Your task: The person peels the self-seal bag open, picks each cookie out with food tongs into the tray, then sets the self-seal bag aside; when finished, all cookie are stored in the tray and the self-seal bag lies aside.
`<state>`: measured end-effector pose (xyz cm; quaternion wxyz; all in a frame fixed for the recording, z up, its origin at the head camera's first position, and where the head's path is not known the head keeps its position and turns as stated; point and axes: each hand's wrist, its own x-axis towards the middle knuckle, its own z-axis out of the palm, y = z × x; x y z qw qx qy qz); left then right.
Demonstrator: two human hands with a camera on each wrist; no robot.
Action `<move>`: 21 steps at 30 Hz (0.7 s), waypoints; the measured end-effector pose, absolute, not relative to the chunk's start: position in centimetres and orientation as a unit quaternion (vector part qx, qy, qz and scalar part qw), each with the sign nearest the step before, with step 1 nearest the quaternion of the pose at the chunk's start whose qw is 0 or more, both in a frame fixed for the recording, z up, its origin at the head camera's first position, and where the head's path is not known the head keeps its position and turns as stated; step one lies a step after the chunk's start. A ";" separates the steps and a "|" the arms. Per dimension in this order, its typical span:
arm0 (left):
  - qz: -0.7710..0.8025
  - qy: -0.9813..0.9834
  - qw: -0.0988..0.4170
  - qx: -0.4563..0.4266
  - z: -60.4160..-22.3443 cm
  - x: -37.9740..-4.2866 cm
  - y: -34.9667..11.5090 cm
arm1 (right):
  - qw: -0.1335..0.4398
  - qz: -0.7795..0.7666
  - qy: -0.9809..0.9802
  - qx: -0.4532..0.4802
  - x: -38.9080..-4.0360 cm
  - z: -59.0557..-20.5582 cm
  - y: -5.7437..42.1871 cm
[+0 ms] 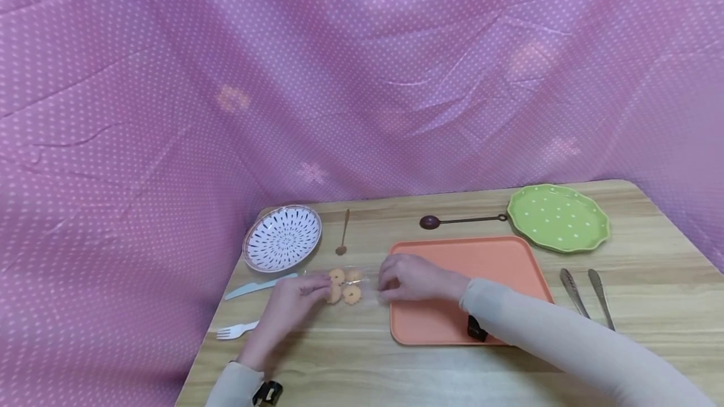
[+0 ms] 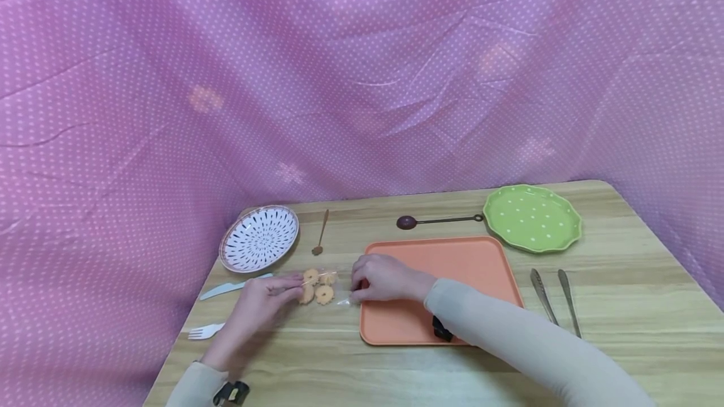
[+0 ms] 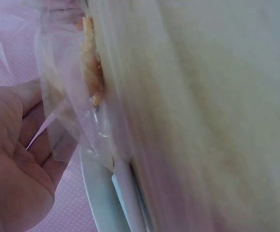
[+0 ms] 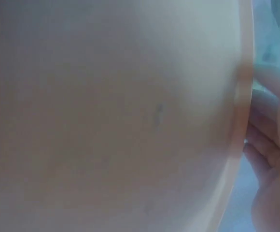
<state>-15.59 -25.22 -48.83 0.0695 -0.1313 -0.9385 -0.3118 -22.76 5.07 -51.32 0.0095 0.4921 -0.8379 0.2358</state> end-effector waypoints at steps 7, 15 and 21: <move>-0.311 -0.938 0.071 -0.138 -48.7 -15.4 -25.2 | 0.030 0.235 -0.876 0.420 -20.9 -47.7 8.9; -0.338 -0.932 0.048 -0.118 -48.4 -15.2 -25.0 | 0.144 0.190 -0.953 0.187 -14.8 -44.7 21.0; -0.337 -0.936 0.030 -0.098 -48.4 -15.2 -25.5 | 0.095 0.169 -0.981 -0.018 -9.6 -45.8 30.5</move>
